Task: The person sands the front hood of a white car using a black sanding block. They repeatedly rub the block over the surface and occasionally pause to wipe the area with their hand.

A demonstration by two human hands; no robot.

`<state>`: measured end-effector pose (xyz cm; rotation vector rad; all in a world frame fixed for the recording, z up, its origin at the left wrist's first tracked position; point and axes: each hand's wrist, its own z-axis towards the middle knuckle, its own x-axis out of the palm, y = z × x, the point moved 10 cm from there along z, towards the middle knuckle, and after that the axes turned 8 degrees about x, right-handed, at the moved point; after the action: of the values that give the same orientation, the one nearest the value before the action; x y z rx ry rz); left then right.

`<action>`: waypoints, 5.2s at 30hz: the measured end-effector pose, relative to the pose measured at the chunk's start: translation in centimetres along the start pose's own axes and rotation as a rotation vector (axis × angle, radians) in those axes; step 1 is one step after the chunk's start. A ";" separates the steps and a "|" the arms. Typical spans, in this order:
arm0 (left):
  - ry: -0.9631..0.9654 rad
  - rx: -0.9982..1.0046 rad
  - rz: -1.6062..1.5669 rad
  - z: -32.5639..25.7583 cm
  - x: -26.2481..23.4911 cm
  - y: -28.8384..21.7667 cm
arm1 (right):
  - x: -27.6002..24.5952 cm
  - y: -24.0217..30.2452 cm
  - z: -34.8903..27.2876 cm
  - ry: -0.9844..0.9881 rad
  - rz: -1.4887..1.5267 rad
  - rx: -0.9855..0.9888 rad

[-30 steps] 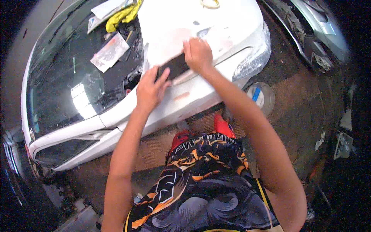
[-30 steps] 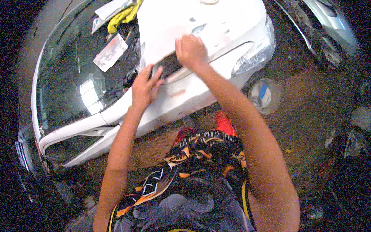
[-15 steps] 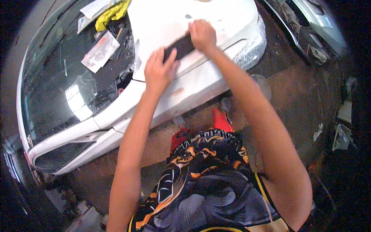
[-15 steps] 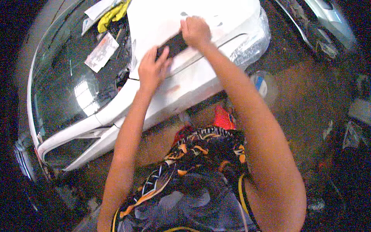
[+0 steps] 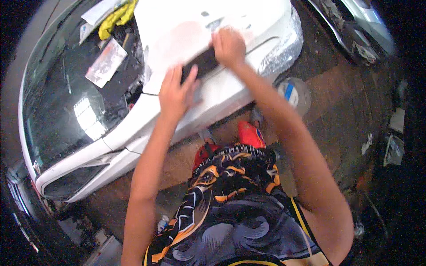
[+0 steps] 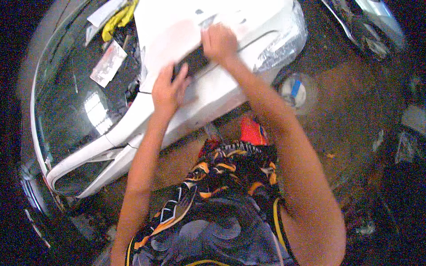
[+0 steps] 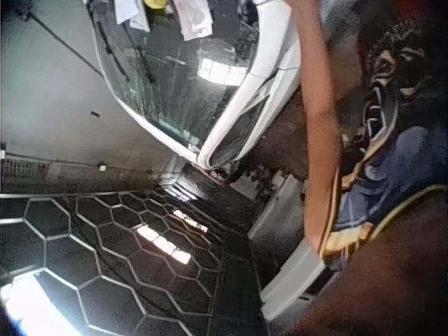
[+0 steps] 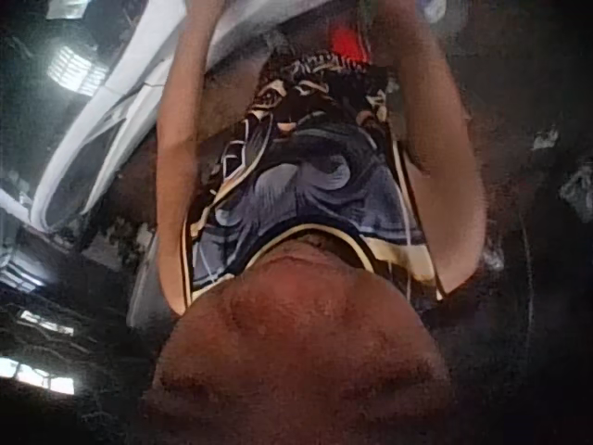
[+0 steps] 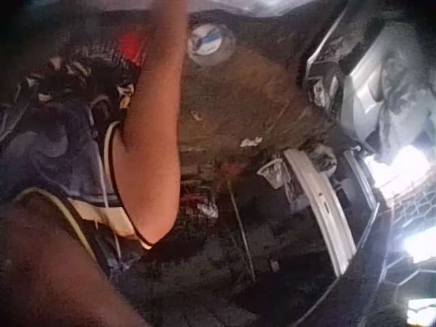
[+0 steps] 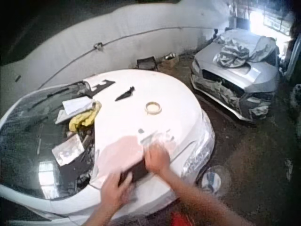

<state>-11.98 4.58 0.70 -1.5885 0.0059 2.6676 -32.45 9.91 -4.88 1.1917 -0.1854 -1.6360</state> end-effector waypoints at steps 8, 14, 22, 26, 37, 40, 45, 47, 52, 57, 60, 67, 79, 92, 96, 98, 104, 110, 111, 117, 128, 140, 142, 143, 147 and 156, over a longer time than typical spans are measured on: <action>-0.004 -0.069 -0.036 4.7 2.2 0.9 | -0.4 -0.7 6.4 0.010 0.058 -0.122; -0.038 0.104 -0.081 -0.3 -1.8 0.0 | -1.2 1.4 -2.8 -0.051 0.171 -0.014; 0.024 -0.017 -0.060 -1.9 -1.5 2.8 | 0.2 3.5 -0.7 0.004 0.030 -0.015; 0.009 0.053 -0.006 -3.6 -3.2 2.4 | -0.1 5.1 -3.1 -0.071 0.033 0.000; -0.187 -0.326 -0.179 -4.1 -14.2 11.1 | -7.7 8.8 -1.6 -0.108 0.265 -0.264; -0.462 -0.743 -0.620 -13.9 -14.8 16.5 | -6.6 6.5 -7.0 0.130 0.154 -0.223; -0.856 -0.892 -1.210 -20.1 -14.5 17.9 | -3.2 9.7 -12.2 0.427 0.029 -0.410; -0.857 -0.870 -1.291 -19.7 -14.4 17.4 | -2.1 13.0 -13.2 0.480 -0.025 -0.540; -0.864 -0.841 -1.383 -20.0 -13.9 17.7 | 0.7 16.4 -14.0 0.560 -0.064 -0.723; -0.862 -0.826 -1.280 -20.3 -14.2 17.0 | 1.7 14.8 -11.7 0.515 -0.209 -0.759; -0.916 -0.812 -1.248 -19.9 -14.2 17.0 | 2.5 12.3 -9.0 0.480 -0.300 -0.653; -1.139 -0.928 -0.612 -20.8 -15.0 17.1 | 0.7 5.6 -5.4 0.459 -0.269 -0.484; -0.644 -1.026 0.520 -15.7 -14.5 14.6 | 0.0 7.3 -9.1 0.658 -0.008 -0.538; -0.530 -1.043 0.641 -15.2 -13.9 15.2 | 4.3 17.8 -8.8 0.825 0.233 -0.694; -0.530 -1.027 0.658 -15.5 -14.3 15.1 | 4.4 15.7 -8.3 0.837 0.128 -0.723; -0.536 -1.013 0.654 -15.4 -14.2 15.1 | 3.8 13.7 -7.4 0.809 0.114 -0.719; -0.517 -1.011 0.648 -14.9 -14.0 15.1 | 1.9 8.6 -4.3 0.755 0.062 -0.614; -0.529 -0.994 0.657 -15.3 -14.2 15.2 | 0.5 4.2 -2.5 0.701 -0.099 -0.542; -0.536 -0.988 0.655 -15.2 -14.2 15.1 | 0.3 3.5 -2.2 0.691 -0.131 -0.530; -0.552 -0.967 0.664 -15.1 -14.4 15.0 | -0.1 2.0 -1.9 0.652 -0.213 -0.456; -0.557 -1.010 0.618 -14.9 -14.4 14.8 | 7.1 13.2 -2.4 0.742 -0.069 -0.898; -0.545 -0.997 0.648 -15.3 -14.1 15.0 | 10.3 12.6 1.5 0.619 -0.162 -0.751; -0.549 -1.022 0.624 -15.3 -14.2 14.9 | 9.1 11.6 0.9 0.630 -0.161 -0.742; -0.546 -1.019 0.628 -15.2 -14.1 14.9 | 8.6 11.1 0.7 0.648 -0.169 -0.728; -0.546 -0.996 0.652 -15.0 -14.2 14.8 | 6.4 9.4 0.0 0.688 -0.182 -0.691; -0.538 -0.985 0.648 -15.5 -14.0 15.0 | 1.8 7.5 -2.5 0.760 -0.188 -0.673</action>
<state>7.77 -11.18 5.41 -0.9458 -1.1446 3.8647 -25.61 6.32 -2.46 1.2118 0.9072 -1.1342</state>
